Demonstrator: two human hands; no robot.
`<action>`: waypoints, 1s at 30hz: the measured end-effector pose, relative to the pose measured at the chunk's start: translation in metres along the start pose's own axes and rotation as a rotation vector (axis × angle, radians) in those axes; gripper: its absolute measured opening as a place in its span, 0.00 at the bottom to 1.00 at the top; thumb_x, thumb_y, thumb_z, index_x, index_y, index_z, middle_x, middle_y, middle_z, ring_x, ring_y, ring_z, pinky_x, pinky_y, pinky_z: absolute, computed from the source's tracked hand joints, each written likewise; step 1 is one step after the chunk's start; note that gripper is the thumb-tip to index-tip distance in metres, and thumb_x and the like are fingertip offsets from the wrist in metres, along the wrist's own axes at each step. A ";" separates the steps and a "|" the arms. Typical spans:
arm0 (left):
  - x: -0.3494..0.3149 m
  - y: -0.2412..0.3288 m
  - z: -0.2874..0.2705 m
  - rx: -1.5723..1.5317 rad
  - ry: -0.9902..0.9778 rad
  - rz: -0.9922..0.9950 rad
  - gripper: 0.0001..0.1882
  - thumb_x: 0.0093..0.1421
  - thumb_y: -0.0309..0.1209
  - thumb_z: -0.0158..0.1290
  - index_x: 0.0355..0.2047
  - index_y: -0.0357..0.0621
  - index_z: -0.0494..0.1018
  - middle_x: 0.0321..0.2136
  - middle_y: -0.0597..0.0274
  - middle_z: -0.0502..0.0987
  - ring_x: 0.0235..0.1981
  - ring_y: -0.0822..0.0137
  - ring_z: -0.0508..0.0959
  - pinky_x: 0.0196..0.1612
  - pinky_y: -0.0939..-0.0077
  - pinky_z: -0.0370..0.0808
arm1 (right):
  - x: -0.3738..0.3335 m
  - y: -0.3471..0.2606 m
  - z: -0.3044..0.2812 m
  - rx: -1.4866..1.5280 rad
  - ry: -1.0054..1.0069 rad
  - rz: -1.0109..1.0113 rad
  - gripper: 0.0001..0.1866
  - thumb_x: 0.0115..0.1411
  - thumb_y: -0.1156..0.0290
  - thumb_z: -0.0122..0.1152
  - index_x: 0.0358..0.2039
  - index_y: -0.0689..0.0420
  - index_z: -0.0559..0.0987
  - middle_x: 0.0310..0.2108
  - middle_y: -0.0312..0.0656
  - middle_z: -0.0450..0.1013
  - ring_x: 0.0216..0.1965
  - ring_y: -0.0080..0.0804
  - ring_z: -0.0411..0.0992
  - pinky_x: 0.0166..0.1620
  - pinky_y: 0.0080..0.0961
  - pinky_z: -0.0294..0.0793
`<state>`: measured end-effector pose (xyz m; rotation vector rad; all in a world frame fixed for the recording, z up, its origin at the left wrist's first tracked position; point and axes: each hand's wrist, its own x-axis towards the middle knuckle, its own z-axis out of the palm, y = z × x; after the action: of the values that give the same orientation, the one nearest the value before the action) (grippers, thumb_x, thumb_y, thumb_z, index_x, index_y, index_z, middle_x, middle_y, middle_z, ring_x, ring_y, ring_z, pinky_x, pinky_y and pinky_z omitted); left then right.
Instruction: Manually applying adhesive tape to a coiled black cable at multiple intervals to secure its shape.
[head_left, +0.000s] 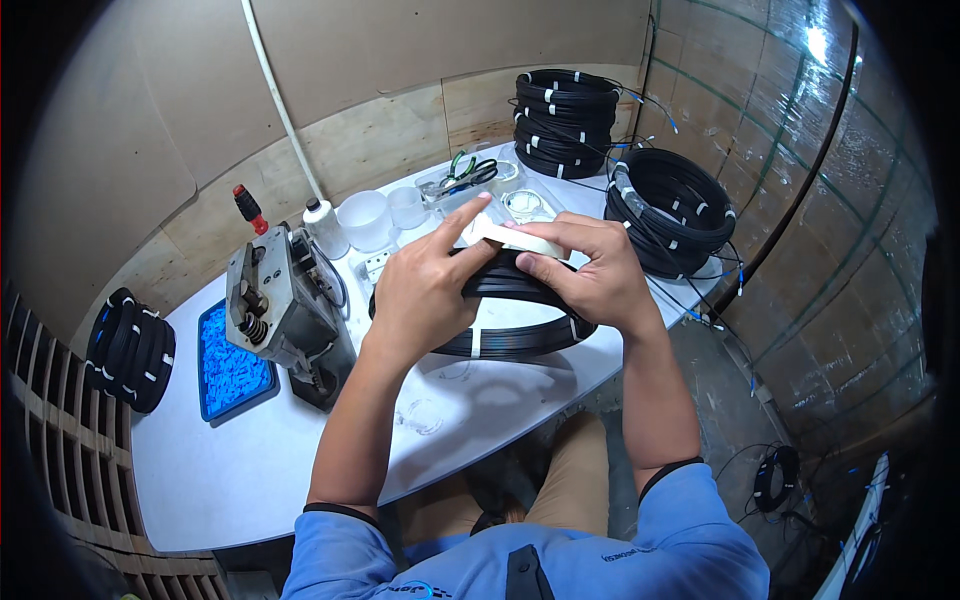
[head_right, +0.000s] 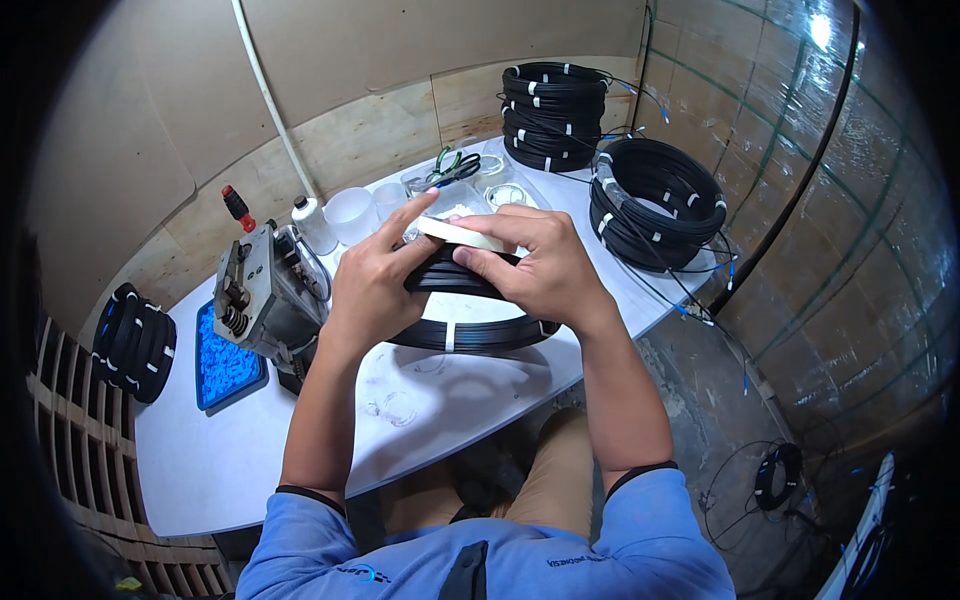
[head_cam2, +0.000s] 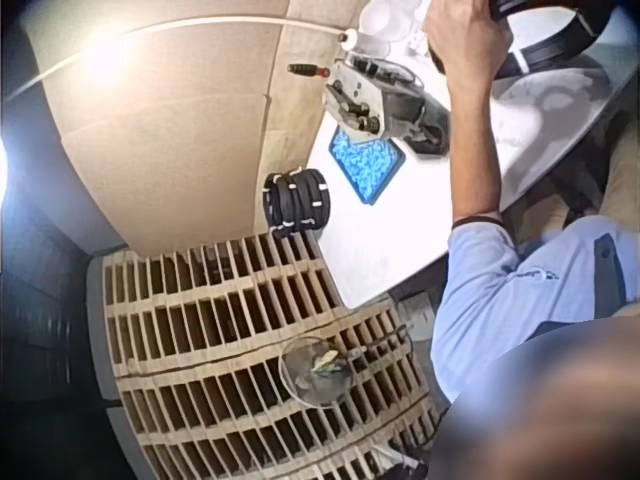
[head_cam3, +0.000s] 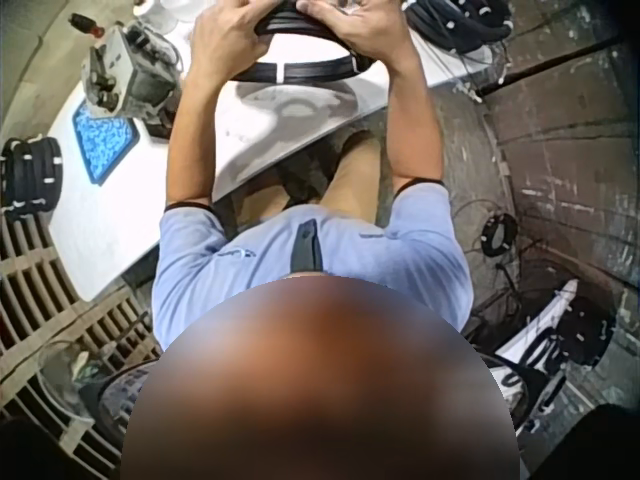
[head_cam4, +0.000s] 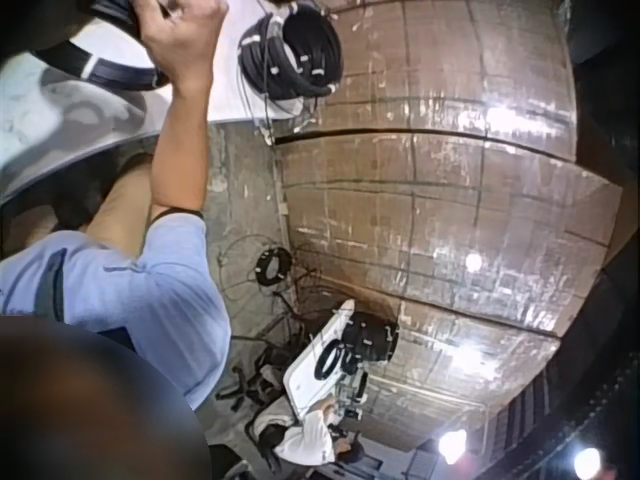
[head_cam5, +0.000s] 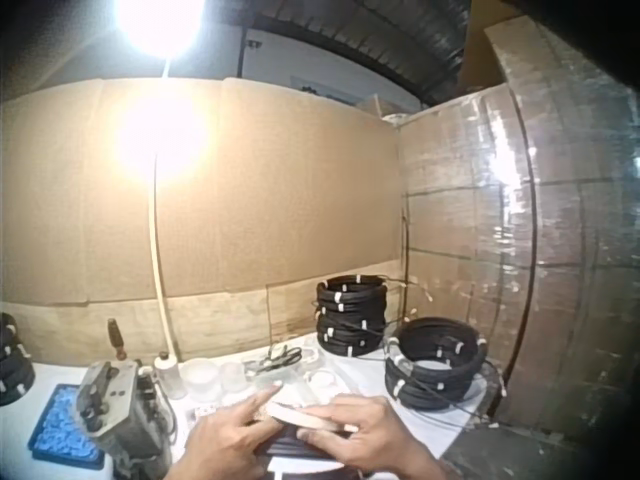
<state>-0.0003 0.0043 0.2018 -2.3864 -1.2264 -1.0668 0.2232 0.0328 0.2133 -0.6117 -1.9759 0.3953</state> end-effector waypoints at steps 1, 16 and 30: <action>0.001 0.002 0.000 0.000 0.000 0.002 0.28 0.37 0.20 0.62 0.44 0.49 0.81 0.62 0.65 0.75 0.42 0.55 0.84 0.40 0.63 0.82 | 0.000 -0.001 0.000 -0.001 0.002 0.000 0.16 0.54 0.71 0.75 0.45 0.57 0.87 0.28 0.45 0.80 0.24 0.33 0.70 0.31 0.30 0.71; -0.001 -0.002 0.000 -0.015 0.021 0.032 0.28 0.37 0.21 0.63 0.44 0.47 0.81 0.63 0.63 0.75 0.43 0.55 0.85 0.42 0.64 0.82 | -0.010 0.005 0.002 0.000 0.150 -0.043 0.18 0.54 0.77 0.74 0.46 0.59 0.82 0.36 0.44 0.81 0.32 0.27 0.77 0.40 0.25 0.76; -0.005 0.002 -0.002 -0.001 -0.028 0.093 0.27 0.42 0.22 0.61 0.46 0.51 0.80 0.54 0.61 0.80 0.42 0.55 0.83 0.43 0.62 0.82 | 0.008 0.003 -0.004 -0.140 -0.044 -0.221 0.09 0.54 0.77 0.68 0.32 0.57 0.74 0.21 0.40 0.70 0.19 0.36 0.72 0.25 0.31 0.72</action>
<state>-0.0012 -0.0010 0.1995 -2.4404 -1.1121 -1.0095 0.2250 0.0402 0.2192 -0.4680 -2.1002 0.1369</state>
